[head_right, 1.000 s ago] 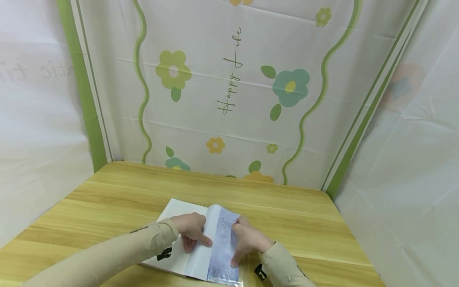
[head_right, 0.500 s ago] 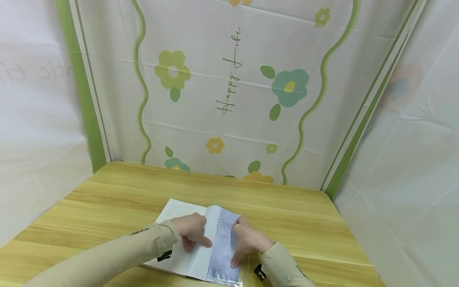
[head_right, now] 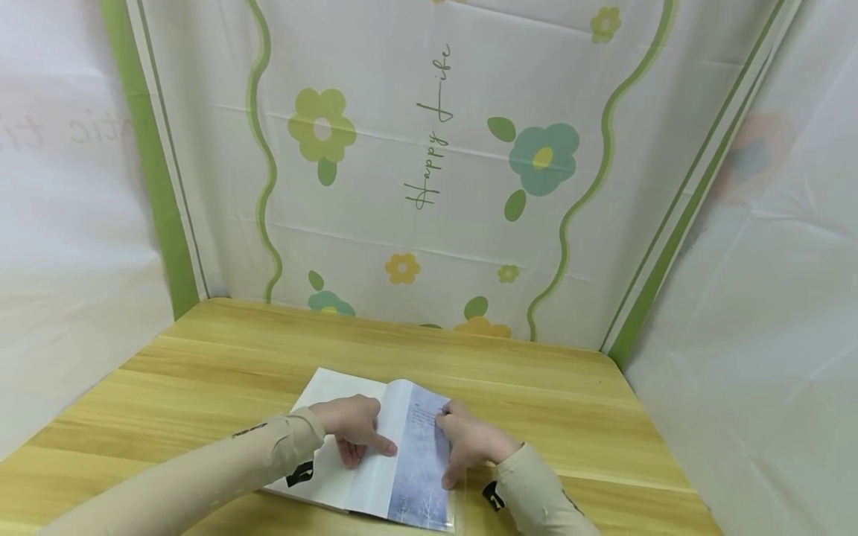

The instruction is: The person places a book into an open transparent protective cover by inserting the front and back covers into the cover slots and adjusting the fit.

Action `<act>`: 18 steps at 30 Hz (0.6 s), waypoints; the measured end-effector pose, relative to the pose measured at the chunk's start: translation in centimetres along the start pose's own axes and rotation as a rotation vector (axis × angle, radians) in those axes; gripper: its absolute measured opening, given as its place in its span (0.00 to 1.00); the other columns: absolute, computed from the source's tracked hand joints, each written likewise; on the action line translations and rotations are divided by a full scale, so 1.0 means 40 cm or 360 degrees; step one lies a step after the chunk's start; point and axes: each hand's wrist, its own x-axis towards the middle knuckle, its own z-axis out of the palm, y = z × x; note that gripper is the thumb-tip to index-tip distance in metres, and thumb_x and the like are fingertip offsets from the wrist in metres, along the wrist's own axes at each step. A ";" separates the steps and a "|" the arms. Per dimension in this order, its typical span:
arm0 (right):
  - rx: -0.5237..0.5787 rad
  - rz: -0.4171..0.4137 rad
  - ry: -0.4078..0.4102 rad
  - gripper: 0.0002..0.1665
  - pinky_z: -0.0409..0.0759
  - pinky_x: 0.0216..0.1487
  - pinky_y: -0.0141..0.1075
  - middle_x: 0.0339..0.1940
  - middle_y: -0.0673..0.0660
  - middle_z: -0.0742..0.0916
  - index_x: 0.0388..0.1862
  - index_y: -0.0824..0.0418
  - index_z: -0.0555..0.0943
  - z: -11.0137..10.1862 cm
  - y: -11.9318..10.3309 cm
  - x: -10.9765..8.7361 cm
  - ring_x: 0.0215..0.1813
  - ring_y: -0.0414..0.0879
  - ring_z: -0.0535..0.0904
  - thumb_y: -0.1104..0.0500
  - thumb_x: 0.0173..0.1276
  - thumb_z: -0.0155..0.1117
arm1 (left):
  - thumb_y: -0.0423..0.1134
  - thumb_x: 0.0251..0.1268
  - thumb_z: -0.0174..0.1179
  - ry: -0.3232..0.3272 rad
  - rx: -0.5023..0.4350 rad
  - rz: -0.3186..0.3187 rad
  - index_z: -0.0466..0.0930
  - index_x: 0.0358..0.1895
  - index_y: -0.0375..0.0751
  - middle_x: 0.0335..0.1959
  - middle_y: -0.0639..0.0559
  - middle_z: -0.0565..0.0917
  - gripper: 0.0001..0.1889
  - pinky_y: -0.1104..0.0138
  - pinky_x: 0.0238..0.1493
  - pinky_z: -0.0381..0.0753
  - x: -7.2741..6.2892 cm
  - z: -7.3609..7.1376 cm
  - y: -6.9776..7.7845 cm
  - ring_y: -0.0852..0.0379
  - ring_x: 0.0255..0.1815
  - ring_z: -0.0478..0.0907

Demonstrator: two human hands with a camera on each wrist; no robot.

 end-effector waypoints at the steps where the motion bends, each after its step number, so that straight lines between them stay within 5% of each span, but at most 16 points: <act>1: 0.0004 0.0007 -0.0001 0.62 0.66 0.68 0.54 0.70 0.73 0.63 0.67 0.81 0.64 -0.002 0.000 0.001 0.68 0.65 0.65 0.58 0.36 0.87 | 0.47 0.55 0.74 -0.0001 0.0001 -0.0001 0.71 0.32 0.37 0.19 0.41 0.81 0.21 0.65 0.19 0.83 -0.001 -0.001 0.000 0.53 0.14 0.80; 9: 0.0014 0.0224 0.0107 0.78 0.61 0.70 0.55 0.72 0.78 0.59 0.71 0.82 0.56 -0.005 0.011 0.003 0.72 0.69 0.57 0.50 0.27 0.90 | 0.47 0.54 0.74 0.0009 0.0010 -0.0014 0.71 0.31 0.36 0.19 0.41 0.81 0.22 0.64 0.19 0.83 -0.003 -0.001 0.005 0.54 0.13 0.78; 18: -0.0078 0.0219 0.0123 0.75 0.65 0.69 0.54 0.68 0.76 0.65 0.67 0.83 0.63 -0.007 0.019 0.006 0.69 0.68 0.62 0.45 0.24 0.90 | 0.47 0.54 0.74 0.0012 0.0105 -0.0053 0.72 0.30 0.36 0.17 0.42 0.81 0.22 0.66 0.18 0.83 0.009 0.005 0.012 0.54 0.11 0.77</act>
